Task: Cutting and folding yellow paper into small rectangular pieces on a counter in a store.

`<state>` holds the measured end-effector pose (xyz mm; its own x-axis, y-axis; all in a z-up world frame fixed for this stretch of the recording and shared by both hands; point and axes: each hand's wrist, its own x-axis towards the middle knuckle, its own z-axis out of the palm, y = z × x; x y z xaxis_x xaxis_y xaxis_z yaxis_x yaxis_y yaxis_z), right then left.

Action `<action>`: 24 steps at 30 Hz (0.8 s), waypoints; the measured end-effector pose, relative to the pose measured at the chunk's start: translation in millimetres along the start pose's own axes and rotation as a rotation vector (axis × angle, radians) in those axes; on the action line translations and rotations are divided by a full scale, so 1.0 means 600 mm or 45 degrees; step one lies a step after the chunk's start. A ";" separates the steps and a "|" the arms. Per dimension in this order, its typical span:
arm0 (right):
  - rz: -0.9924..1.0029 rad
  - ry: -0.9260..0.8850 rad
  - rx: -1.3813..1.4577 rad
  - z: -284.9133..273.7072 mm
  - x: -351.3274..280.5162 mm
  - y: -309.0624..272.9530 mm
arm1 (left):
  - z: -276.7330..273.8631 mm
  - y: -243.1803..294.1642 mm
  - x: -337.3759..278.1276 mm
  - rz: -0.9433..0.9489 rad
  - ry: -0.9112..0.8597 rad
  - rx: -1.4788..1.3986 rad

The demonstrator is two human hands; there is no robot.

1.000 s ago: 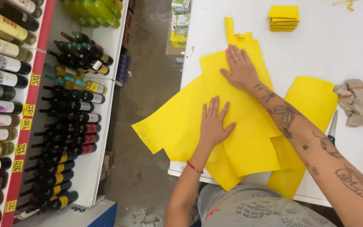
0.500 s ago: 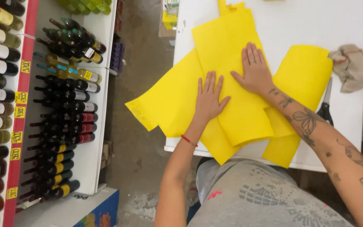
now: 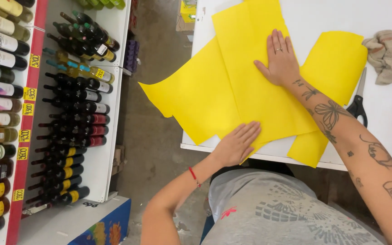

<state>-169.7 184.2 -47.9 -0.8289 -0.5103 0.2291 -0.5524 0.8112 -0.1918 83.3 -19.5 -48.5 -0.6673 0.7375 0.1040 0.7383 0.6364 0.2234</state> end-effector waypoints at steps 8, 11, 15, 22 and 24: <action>0.050 -0.068 0.014 0.002 0.006 0.008 | -0.050 0.020 0.032 -0.081 0.171 -0.885; 0.064 -0.108 0.025 0.004 0.001 0.007 | -0.007 -0.051 0.099 -0.352 0.419 -0.442; -0.024 -0.016 -0.007 0.021 -0.001 0.016 | 0.018 -0.086 0.108 -0.571 0.310 0.149; 0.046 0.187 -0.022 0.051 -0.111 -0.100 | 0.005 -0.083 0.117 -0.641 0.036 -0.062; 0.139 0.134 0.013 0.028 -0.156 -0.116 | 0.009 -0.086 0.115 -0.639 0.011 -0.036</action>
<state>-55.2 170.7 -71.9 -0.8704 -0.3861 0.3054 -0.4610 0.8569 -0.2307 0.0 -0.3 -58.1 -0.9404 0.3397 -0.0149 0.3229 0.9059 0.2738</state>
